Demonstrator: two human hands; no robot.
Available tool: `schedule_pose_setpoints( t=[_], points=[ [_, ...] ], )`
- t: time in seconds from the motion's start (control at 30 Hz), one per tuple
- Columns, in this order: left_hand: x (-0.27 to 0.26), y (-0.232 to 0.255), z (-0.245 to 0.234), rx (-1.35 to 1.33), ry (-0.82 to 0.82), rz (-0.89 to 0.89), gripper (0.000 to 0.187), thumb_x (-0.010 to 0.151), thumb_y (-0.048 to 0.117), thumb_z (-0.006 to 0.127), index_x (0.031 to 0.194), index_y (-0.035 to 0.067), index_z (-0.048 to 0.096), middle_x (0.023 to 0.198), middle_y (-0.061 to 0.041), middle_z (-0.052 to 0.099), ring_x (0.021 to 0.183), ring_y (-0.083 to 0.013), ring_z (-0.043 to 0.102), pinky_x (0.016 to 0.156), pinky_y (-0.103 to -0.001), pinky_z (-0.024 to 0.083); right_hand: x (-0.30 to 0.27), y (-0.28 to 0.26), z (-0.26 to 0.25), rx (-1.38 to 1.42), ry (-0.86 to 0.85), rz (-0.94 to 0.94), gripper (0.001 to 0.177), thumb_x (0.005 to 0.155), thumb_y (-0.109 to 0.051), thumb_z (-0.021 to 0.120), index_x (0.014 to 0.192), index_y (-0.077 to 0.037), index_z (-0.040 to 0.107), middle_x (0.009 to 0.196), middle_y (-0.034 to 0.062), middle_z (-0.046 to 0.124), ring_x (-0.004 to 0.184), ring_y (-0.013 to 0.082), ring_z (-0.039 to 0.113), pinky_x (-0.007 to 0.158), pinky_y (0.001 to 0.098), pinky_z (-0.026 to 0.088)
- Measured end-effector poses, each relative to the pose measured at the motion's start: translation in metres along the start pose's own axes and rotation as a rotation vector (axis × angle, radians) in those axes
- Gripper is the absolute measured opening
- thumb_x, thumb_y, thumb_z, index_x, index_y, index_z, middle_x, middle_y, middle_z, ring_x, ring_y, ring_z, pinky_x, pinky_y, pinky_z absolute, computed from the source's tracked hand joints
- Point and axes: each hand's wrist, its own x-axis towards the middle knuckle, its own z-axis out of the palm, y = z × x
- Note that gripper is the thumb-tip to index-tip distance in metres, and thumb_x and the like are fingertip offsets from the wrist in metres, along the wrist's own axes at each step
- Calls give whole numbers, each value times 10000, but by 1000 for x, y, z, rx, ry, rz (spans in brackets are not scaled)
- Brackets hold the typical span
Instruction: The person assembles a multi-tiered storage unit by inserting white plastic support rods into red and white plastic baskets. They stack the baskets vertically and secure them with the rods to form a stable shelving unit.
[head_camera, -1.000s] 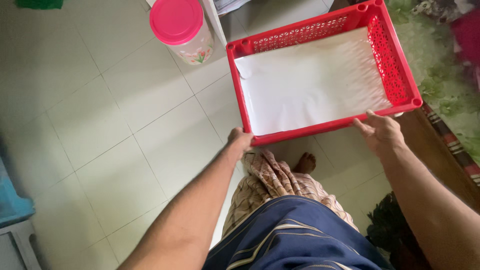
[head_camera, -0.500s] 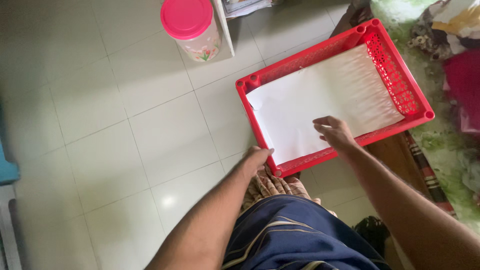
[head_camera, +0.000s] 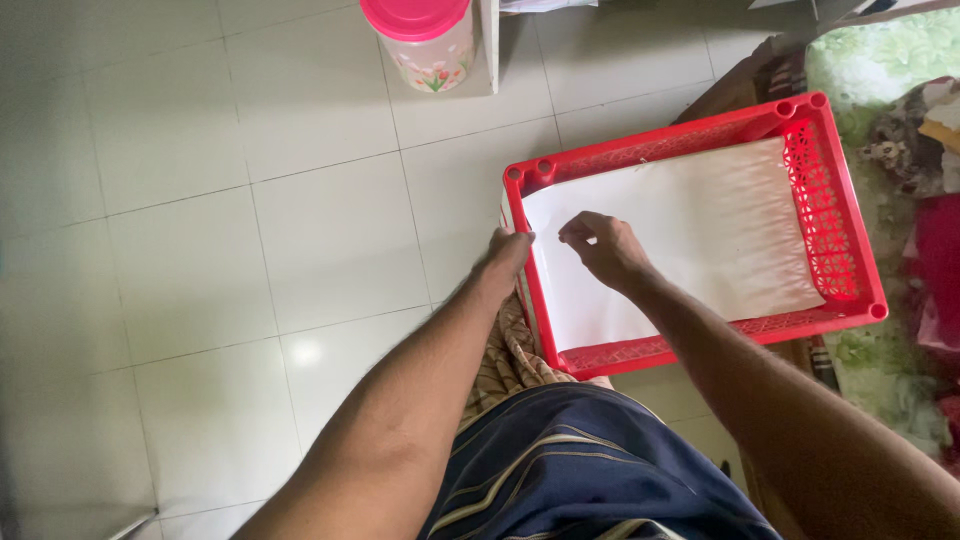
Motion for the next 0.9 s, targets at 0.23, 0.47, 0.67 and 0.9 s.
schedule_pose_setpoints(
  t=[0.23,0.47,0.67,0.9],
  points=[
    [57,21,-26,83,-30,-44,293,911,99,553,1165,16,672,870,-100,681,639,-160,503,563,-335,392,81,-34,4,-341,-28,-162,345,834,-256,809,1091,-46,717,1138,146,713,1113,322,646,954,462,527],
    [62,15,-31,194,-51,-175,394,973,124,539,1363,110,592,1126,-120,702,874,-179,577,753,-363,451,157,-31,31,-493,-223,-87,500,828,-408,803,1173,-62,696,1212,124,669,1201,326,618,983,492,511],
    [41,59,-41,742,-17,-254,394,1056,313,438,1394,399,623,1377,5,635,1245,-237,556,1140,-477,361,170,-40,63,-683,-416,36,649,808,-521,811,1223,-44,663,1336,140,577,1285,322,541,1002,484,509],
    [76,64,-40,964,-162,-132,308,1082,227,463,1200,86,710,1256,-139,752,1167,-257,727,1038,-442,553,195,-34,75,-738,-475,101,721,768,-493,825,1314,-82,597,1296,158,578,1278,343,520,994,504,516]
  ],
)
